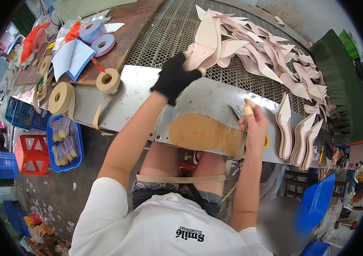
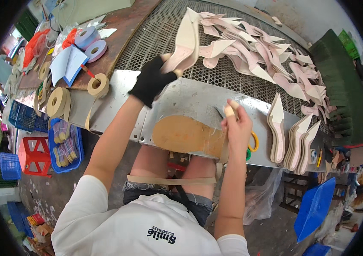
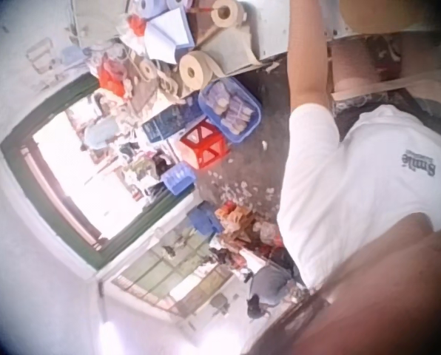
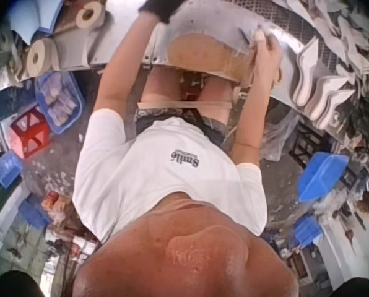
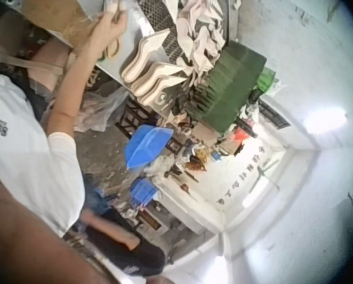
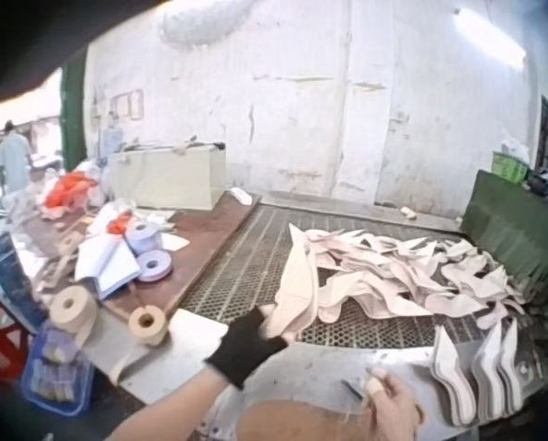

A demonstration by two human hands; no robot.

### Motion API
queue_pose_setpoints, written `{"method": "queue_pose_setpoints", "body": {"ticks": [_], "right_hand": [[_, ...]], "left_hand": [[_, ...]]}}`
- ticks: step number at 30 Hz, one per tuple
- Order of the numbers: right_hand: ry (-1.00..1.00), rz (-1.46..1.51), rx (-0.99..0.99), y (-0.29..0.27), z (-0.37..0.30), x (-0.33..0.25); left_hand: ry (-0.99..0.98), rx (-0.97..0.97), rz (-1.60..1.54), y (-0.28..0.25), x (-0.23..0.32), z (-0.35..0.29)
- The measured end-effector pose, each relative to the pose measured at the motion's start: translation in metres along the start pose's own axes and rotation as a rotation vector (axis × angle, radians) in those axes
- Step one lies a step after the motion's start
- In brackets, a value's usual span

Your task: Applying adhesive reinforcement tape to the edges of shoe insoles and component uppers.

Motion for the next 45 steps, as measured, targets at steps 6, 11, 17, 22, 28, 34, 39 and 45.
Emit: {"method": "queue_pose_setpoints", "body": {"ticks": [6,11,17,22,28,34,39,45], "right_hand": [[-0.09,-0.152,-0.229,0.08,-0.003,-0.01],[0.018,-0.081,-0.239,0.101,-0.014,-0.003],[0.18,0.069,-0.065,0.078,-0.001,0.028],[0.176,0.132,0.001,0.014,0.01,0.009],[0.036,-0.478,-0.285,0.022,0.006,-0.012],[-0.185,-0.688,-0.608,0.061,-0.027,-0.03],[-0.137,-0.309,-0.226,0.001,-0.045,-0.042],[0.025,-0.207,-0.356,-0.002,-0.077,-0.028]], "left_hand": [[-0.088,0.198,-0.004,-0.003,-0.017,-0.09],[-0.142,0.188,-0.144,0.009,-0.008,-0.11],[-0.387,0.274,-1.096,0.004,-0.017,-0.111],[-0.353,0.3,-0.289,-0.067,-0.055,-0.09],[-0.174,0.075,0.605,-0.064,-0.07,-0.074],[-0.214,-0.404,-0.477,-0.02,0.001,-0.083],[-0.27,-0.053,-0.642,-0.037,0.004,-0.107],[-0.323,0.141,-0.846,-0.006,0.003,-0.129]]}}
Point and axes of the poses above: each hand's wrist, its own z-axis towards the middle knuckle, its own y-axis out of the palm, x = y × z, the point moved 2 cm from there along z, towards the middle knuckle, and after that the axes turned 4 degrees about -y, right-handed, at the moved point
